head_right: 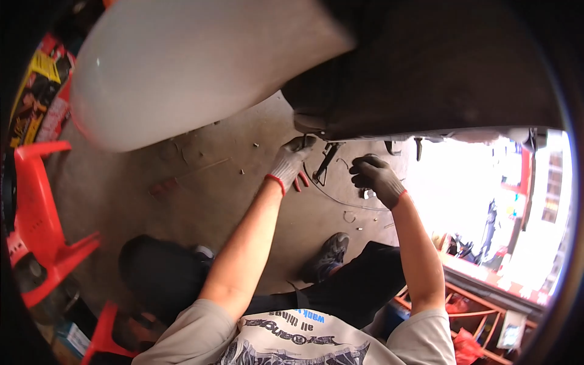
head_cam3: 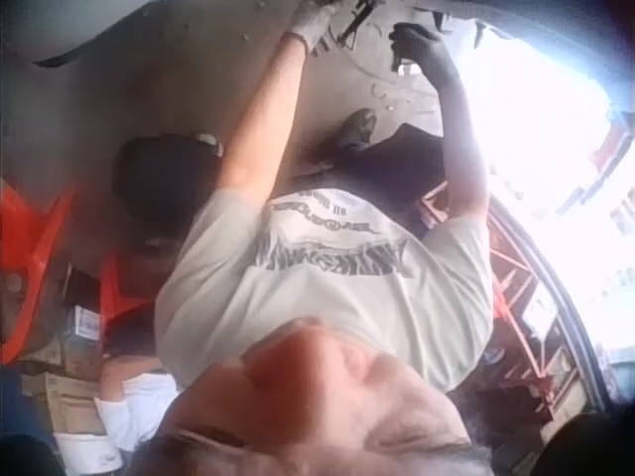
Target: Replacing a cable on a motorcycle, including unboxing the new cable and threading it through the scooter chassis.
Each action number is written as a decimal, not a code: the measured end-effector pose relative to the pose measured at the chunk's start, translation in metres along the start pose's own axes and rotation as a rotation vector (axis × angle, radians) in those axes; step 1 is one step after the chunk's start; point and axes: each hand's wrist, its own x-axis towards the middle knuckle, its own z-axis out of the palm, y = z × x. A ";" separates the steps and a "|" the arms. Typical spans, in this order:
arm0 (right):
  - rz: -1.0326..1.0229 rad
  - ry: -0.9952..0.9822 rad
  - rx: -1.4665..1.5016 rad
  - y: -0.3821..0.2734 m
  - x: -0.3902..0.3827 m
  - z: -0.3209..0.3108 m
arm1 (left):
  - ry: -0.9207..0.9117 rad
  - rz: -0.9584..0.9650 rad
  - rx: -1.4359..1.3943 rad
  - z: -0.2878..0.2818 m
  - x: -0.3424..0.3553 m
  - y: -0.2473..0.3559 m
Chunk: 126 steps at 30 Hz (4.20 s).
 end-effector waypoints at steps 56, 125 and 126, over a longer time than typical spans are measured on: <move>-0.775 -0.048 -1.007 0.115 0.102 0.046 | -0.242 0.415 -0.594 0.040 0.043 -0.061; -0.491 -0.002 0.197 0.053 0.105 -0.024 | -0.056 0.679 -0.791 0.096 0.057 -0.057; -0.486 -0.003 0.189 0.054 0.107 -0.026 | -0.058 0.681 -0.791 0.095 0.057 -0.056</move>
